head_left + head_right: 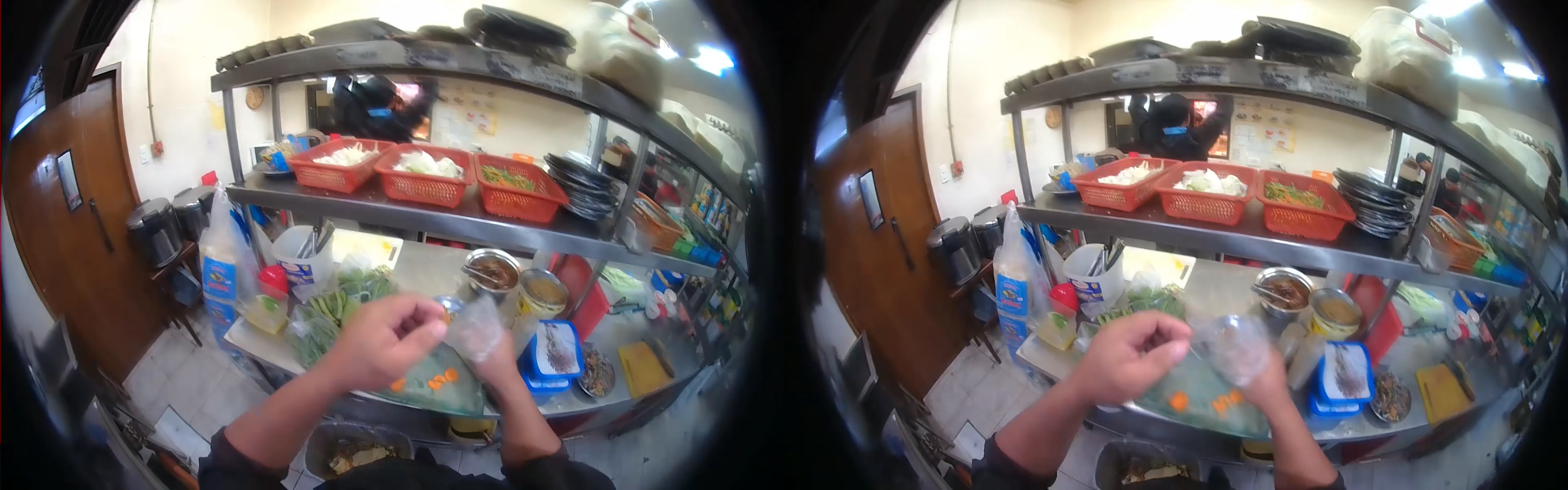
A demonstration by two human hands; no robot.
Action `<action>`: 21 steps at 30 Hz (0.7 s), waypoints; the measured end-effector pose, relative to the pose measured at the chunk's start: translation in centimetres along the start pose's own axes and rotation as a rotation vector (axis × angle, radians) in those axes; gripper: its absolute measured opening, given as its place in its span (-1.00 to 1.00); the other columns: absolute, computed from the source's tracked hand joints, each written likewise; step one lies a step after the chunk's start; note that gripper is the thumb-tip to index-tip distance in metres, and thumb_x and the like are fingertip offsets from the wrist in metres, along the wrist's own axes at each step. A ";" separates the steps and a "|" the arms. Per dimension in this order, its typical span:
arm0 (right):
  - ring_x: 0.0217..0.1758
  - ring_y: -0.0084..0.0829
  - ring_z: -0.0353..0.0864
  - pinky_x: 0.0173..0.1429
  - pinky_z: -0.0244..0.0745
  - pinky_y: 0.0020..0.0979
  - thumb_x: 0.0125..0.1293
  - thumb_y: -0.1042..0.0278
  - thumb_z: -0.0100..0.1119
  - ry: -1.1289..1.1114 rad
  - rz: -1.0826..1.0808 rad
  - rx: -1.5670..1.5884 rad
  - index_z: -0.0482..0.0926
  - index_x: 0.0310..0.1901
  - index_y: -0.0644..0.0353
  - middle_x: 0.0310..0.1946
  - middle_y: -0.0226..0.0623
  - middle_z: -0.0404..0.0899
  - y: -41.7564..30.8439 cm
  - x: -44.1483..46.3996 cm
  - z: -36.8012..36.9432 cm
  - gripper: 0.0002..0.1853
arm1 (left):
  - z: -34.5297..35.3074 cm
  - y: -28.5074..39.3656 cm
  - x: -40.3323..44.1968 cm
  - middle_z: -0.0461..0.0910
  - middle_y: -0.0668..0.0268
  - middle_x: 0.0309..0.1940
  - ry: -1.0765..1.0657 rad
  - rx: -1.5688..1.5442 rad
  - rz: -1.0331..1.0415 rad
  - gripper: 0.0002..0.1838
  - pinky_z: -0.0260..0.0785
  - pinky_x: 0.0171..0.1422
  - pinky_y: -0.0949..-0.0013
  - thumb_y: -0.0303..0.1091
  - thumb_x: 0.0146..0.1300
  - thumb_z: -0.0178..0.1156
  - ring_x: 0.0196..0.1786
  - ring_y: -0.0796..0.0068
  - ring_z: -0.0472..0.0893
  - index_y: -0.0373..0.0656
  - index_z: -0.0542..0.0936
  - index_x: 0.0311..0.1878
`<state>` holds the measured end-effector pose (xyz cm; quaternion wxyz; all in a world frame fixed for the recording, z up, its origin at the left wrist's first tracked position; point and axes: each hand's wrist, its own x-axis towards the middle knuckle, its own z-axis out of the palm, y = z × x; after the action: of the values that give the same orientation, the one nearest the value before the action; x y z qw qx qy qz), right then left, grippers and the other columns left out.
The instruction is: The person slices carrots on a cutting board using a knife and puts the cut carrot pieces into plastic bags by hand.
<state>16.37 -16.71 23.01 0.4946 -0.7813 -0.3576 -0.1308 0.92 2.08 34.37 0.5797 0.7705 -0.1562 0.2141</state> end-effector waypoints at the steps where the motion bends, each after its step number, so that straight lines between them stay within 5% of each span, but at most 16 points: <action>1: -0.05 0.00 0.65 0.00 0.53 -0.05 0.30 0.28 0.21 -0.081 -0.010 -0.073 0.65 -0.20 0.22 -0.12 -0.01 0.66 -1.0 1.0 0.5 -0.81 | 0.0 -0.6 1.0 0.67 0.23 -0.29 0.032 0.136 -0.095 -0.73 0.49 -0.14 0.42 -0.26 0.37 0.29 -0.21 0.52 0.66 -0.30 0.59 -0.08; 5: -0.12 0.12 0.62 -0.04 0.53 -0.03 0.28 0.22 0.24 -0.223 0.100 -0.251 0.65 -0.21 0.21 -0.23 0.03 0.63 -5.0 2.4 2.5 -0.78 | -0.1 -2.4 2.1 0.67 0.24 -0.34 0.106 0.525 -0.267 -0.49 0.48 -0.17 0.38 0.04 0.28 0.37 -0.26 0.46 0.66 -0.29 0.59 -0.06; 8: -0.15 0.13 0.63 -0.06 0.52 -0.01 0.27 0.21 0.27 -0.197 0.026 -0.291 0.65 -0.21 0.21 -0.26 0.02 0.64 -3.6 2.0 4.2 -0.77 | 0.0 -1.9 1.2 0.66 0.19 -0.41 0.120 0.720 -0.301 -0.47 0.49 -0.17 0.33 0.04 0.22 0.40 -0.32 0.39 0.66 -0.30 0.59 -0.07; 15: -0.22 -0.04 0.68 -0.16 0.53 -0.12 0.26 0.18 0.34 -0.344 0.015 -0.033 0.63 -0.09 0.30 -0.33 -0.04 0.64 0.7 -2.4 6.9 -0.65 | -0.9 -8.9 -3.5 0.64 0.12 -0.46 0.326 0.610 -0.347 -0.81 0.44 -0.26 0.25 -0.31 0.33 0.24 -0.41 0.29 0.62 -0.27 0.60 -0.22; 17: -0.30 -0.25 0.65 -0.26 0.53 -0.27 0.26 0.17 0.35 -0.502 0.642 0.252 0.57 0.05 0.32 -0.38 -0.21 0.58 2.7 -4.8 5.9 -0.55 | -0.1 -10.6 -6.8 0.63 0.13 -0.47 0.359 0.643 -0.420 -0.81 0.43 -0.27 0.25 -0.32 0.33 0.25 -0.42 0.30 0.61 -0.27 0.58 -0.24; 18: -0.30 -0.25 0.65 -0.26 0.53 -0.27 0.26 0.17 0.35 -0.516 0.656 0.252 0.57 0.05 0.32 -0.38 -0.21 0.58 3.8 -6.0 4.9 -0.55 | 0.7 -11.5 -8.4 0.63 0.13 -0.47 0.357 0.639 -0.440 -0.81 0.43 -0.27 0.25 -0.32 0.33 0.25 -0.42 0.30 0.61 -0.27 0.58 -0.24; 20: -0.29 -0.40 0.60 -0.26 0.54 -0.37 0.29 0.26 0.31 -0.347 1.038 0.940 0.50 0.10 0.28 -0.33 -0.28 0.54 5.4 -7.7 3.3 -0.58 | 1.9 -13.3 -11.3 0.63 0.16 -0.48 0.334 0.620 -0.523 -0.82 0.44 -0.27 0.26 -0.32 0.33 0.24 -0.42 0.35 0.61 -0.26 0.57 -0.24; 21: -0.29 -0.40 0.60 -0.26 0.54 -0.37 0.29 0.26 0.31 -0.351 1.049 0.940 0.50 0.10 0.28 -0.33 -0.28 0.54 5.0 -8.0 3.1 -0.58 | 2.6 -14.3 -12.3 0.63 0.16 -0.48 0.332 0.618 -0.534 -0.82 0.44 -0.27 0.26 -0.32 0.33 0.24 -0.42 0.35 0.61 -0.26 0.57 -0.24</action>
<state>13.60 -18.76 13.68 0.7111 -0.5644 -0.0284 0.4183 -2.23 3.46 15.67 0.3741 0.8762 0.2153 0.2144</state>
